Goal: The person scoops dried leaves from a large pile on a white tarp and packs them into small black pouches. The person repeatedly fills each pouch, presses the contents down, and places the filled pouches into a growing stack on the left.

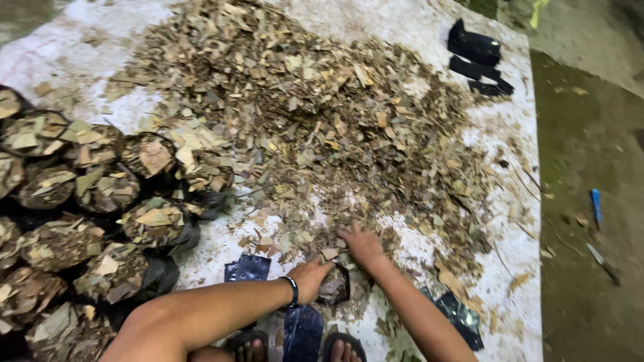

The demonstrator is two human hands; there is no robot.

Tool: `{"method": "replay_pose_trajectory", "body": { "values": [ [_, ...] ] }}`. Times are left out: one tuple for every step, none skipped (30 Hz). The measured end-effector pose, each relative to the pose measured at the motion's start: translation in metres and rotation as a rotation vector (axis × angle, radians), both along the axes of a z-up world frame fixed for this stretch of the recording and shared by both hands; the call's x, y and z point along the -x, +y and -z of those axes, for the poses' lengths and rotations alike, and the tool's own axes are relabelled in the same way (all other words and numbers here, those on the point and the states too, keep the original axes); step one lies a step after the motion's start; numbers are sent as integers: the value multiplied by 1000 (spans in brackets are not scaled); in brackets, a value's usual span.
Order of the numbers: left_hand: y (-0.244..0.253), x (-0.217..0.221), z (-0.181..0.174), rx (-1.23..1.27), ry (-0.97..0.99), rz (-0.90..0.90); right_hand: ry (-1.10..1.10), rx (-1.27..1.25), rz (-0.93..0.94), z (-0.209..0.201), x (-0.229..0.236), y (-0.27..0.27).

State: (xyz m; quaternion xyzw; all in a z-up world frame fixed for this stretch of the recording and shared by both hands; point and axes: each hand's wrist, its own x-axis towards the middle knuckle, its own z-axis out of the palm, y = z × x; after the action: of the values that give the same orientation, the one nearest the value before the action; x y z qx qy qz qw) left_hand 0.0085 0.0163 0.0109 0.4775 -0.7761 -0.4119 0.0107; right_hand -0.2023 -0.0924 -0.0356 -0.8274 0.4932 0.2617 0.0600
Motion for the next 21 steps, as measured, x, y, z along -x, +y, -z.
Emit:
{"method": "replay_pose_trajectory", "body": {
  "values": [
    [0, 1, 0, -10, -11, 13, 44, -14, 6, -4, 14, 4],
    [-1, 1, 0, -19, -20, 22, 90, -28, 10, -9, 28, 7],
    [-2, 1, 0, -28, -30, 32, 135, -43, 14, -15, 39, 11],
    [-4, 2, 0, -12, -40, 42, 3, -162, 70, -22, 50, 14],
    [-5, 3, 0, 3, -51, 51, -131, -279, 128, -30, 62, 17],
    [-6, 3, 0, 16, -62, 66, -269, -397, 193, -35, 71, 24],
    [-5, 3, 0, 8, -57, 69, -382, -358, 239, -40, 80, 31],
    [-6, 2, 0, 5, -51, 63, -493, -311, 276, -45, 88, 32],
    [-7, 2, 0, 2, -46, 56, -603, -262, 314, -49, 94, 34],
    [-6, 2, 0, 14, -53, 63, -548, -198, 462, -52, 97, 38],
    [-5, 3, 0, 27, -60, 70, -487, -136, 610, -55, 99, 43],
    [-8, 4, -2, 47, -65, 72, -421, -71, 749, -60, 100, 41],
    [-10, 6, -4, 40, -50, 62, -407, -144, 803, -65, 97, 39],
    [-8, 6, -5, 32, -42, 57, -397, -217, 863, -66, 88, 39],
    [-8, 7, -7, 25, -34, 51, -385, -288, 923, -68, 77, 40],
    [-7, 7, -9, 19, -38, 45, -362, -276, 888, -70, 65, 39],
    [-8, 7, -9, 14, -43, 39, -340, -263, 853, -70, 52, 39],
    [-8, 9, -9, 9, -47, 29, -317, -250, 814, -69, 40, 39],
    [-10, 12, -9, 31, -61, 39, -325, -235, 781, -67, 30, 36],
    [-10, 12, -9, 48, -80, 54, -337, -227, 753, -61, 19, 37],
    [-10, 12, -7, 65, -100, 69, -348, -218, 725, -54, 13, 37]
  ]
}}
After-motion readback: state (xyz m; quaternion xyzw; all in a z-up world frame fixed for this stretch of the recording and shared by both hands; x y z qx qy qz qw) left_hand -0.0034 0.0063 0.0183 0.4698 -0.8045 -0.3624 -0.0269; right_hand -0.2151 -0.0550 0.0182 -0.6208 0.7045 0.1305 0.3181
